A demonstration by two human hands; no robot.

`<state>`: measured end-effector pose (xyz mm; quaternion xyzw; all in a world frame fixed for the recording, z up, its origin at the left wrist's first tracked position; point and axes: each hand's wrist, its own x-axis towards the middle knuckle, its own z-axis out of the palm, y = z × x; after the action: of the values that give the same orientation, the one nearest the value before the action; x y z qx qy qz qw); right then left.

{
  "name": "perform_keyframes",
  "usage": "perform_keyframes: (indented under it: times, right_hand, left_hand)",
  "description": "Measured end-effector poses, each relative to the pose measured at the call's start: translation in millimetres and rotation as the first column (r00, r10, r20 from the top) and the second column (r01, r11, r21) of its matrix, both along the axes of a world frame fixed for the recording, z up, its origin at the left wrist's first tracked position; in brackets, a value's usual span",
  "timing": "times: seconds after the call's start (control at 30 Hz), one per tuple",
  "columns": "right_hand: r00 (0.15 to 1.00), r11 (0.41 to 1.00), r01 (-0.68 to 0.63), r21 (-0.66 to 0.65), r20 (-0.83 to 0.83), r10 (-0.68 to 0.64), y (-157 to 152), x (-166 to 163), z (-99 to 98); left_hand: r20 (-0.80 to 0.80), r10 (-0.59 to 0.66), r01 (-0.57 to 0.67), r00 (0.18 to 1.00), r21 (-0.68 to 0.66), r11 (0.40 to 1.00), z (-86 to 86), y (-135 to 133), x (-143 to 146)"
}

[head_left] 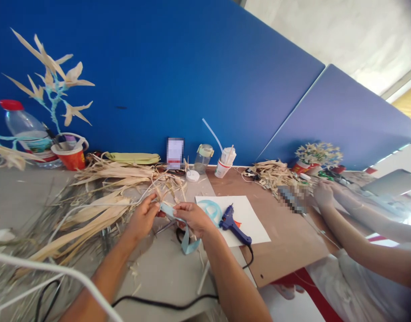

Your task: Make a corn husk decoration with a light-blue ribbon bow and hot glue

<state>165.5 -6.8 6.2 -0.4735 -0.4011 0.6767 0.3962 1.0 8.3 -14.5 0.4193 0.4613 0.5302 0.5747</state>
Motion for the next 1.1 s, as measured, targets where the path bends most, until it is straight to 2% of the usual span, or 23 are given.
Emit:
perform_keyframes:
  times: [0.2, 0.37, 0.5, 0.63, 0.8, 0.93, 1.1]
  right_hand:
    - [0.999, 0.999, -0.028, 0.04, -0.02, 0.028, -2.4, 4.2, 2.0]
    - [0.999, 0.99, -0.032, 0.14, 0.031, 0.028, -6.1, -3.9, 0.1]
    - [0.998, 0.977, -0.065, 0.202, 0.02, 0.063, -8.5, -3.9, 3.9]
    - [0.996, 0.971, -0.086, 0.224, -0.002, 0.089, -10.7, -1.6, 9.3]
    - [0.997, 0.974, -0.072, 0.214, 0.003, 0.073, -9.4, -0.8, 8.0]
    - [0.999, 0.975, -0.03, 0.22, -0.012, 0.033, -7.8, -1.4, 5.9]
    - [0.992, 0.942, -0.097, 0.321, 0.112, 0.064, -8.6, -3.0, 7.1]
  left_hand:
    - [-0.086, 0.017, -0.015, 0.996, 0.025, 1.0, 1.6, -4.3, 4.5]
    - [-0.035, 0.064, -0.064, 0.997, 0.01, 0.998, 2.3, -8.9, 6.7]
    - [-0.036, 0.126, -0.124, 0.991, 0.051, 0.991, 1.3, -10.7, 4.5]
    - [-0.033, 0.097, -0.093, 0.995, 0.094, 0.991, 1.5, -12.2, 3.6]
    - [0.065, 0.132, -0.135, 0.989, 0.048, 0.99, 6.7, -12.6, 8.9]
    - [0.062, 0.027, -0.031, 0.998, 0.06, 0.998, 6.8, -9.4, 10.0]
    - [0.325, -0.01, 0.052, 0.946, -0.12, 0.991, 3.8, -7.7, 9.7]
